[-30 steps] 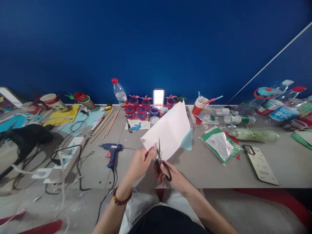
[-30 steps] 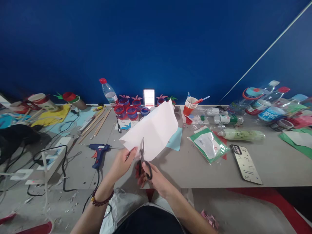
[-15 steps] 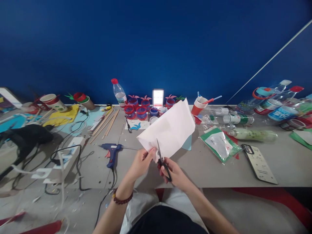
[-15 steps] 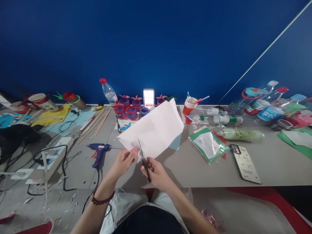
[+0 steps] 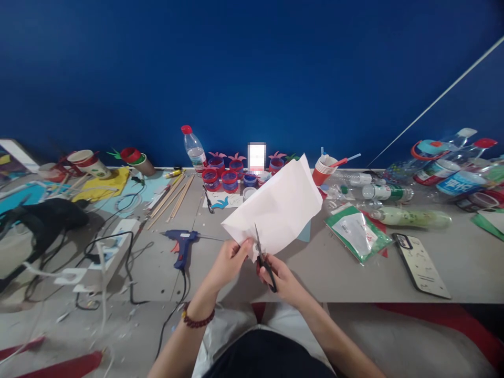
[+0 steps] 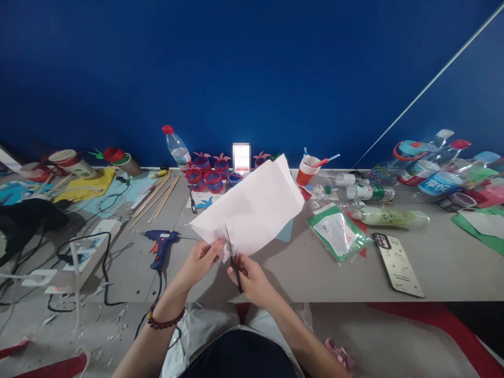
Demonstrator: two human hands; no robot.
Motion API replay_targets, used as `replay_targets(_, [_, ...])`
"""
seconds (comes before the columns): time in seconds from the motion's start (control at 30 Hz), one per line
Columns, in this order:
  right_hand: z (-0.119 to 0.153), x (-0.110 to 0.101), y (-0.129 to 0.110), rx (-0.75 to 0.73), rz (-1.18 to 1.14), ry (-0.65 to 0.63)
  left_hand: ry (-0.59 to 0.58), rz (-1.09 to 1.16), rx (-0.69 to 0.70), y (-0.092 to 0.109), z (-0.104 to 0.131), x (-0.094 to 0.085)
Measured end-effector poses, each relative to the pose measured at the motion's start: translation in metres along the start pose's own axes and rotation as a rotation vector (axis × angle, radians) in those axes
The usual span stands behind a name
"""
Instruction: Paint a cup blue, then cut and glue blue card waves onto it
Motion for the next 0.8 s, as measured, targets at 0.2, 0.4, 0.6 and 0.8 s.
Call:
replay_targets(0.2, [0.003, 0.004, 0.012, 0.101, -0.19, -0.09, 0.087, -0.012, 0.009, -0.001, -0.003, 0.004])
replay_targets(0.4, [0.001, 0.005, 0.013, 0.094, -0.194, -0.099, 0.214, 0.023, 0.014, -0.011, -0.004, 0.005])
replay_targets(0.6, [0.003, 0.008, 0.017, 0.146, -0.237, -0.109, 0.213, 0.047, 0.008, -0.016, -0.003, 0.006])
replay_targets(0.8, [0.003, 0.009, 0.016, 0.137, -0.214, -0.12, 0.201, -0.028, 0.03, -0.017, -0.003, 0.005])
Point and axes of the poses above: each hand's wrist, its own z-axis away from the middle knuckle, its own x-axis out of the palm, y = z × x, the point moved 6 cm from there along -z, towards the middle knuckle, and after that the axes turned 13 degrees about z, right-handed, at the moved point
